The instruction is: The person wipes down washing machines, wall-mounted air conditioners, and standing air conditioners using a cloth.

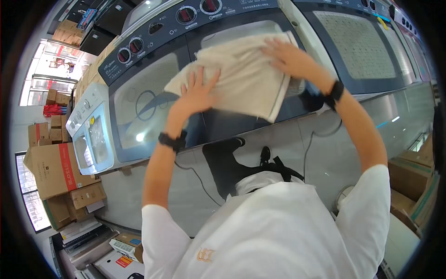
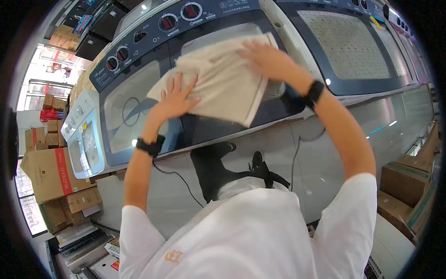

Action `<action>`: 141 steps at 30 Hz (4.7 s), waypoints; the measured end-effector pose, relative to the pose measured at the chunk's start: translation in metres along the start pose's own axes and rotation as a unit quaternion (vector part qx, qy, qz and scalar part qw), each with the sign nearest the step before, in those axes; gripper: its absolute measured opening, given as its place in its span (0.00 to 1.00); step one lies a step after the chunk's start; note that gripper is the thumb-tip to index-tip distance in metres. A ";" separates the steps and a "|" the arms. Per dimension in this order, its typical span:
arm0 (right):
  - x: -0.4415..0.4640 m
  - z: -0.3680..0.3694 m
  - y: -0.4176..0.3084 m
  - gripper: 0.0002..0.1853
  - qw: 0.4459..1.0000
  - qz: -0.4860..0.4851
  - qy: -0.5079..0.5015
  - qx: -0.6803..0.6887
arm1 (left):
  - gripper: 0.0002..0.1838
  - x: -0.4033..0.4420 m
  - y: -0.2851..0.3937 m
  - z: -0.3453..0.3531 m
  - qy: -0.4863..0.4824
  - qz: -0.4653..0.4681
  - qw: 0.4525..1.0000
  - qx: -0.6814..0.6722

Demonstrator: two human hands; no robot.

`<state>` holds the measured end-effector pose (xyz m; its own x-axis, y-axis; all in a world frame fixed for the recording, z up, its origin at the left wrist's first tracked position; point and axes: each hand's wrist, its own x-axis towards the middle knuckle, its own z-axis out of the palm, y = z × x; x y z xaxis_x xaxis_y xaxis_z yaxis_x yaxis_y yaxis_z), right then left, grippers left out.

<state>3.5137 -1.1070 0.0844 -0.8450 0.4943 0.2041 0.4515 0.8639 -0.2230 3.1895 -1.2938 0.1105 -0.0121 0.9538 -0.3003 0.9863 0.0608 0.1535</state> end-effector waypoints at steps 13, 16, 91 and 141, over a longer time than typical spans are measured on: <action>-0.013 -0.007 -0.051 0.30 0.999 -0.015 -0.027 -0.022 | 0.47 0.028 0.043 0.016 0.074 -0.031 0.996 0.038; -0.039 -0.011 -0.021 0.30 0.999 -0.033 0.011 -0.023 | 0.46 0.004 0.054 0.027 0.103 0.002 0.993 0.049; -0.100 0.035 -0.124 0.29 0.891 0.328 0.230 -0.212 | 0.50 -0.068 0.150 0.063 0.221 0.058 0.973 -0.031; -0.128 0.048 -0.134 0.12 0.812 0.309 0.475 0.138 | 0.45 -0.066 0.250 0.070 0.142 0.054 0.982 0.116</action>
<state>3.5480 -1.2909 0.0426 0.1808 0.7901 0.5856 0.5135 0.4320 -0.7414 3.4479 -1.3617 0.1025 0.0821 0.9965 -0.0143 0.9948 -0.0828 -0.0588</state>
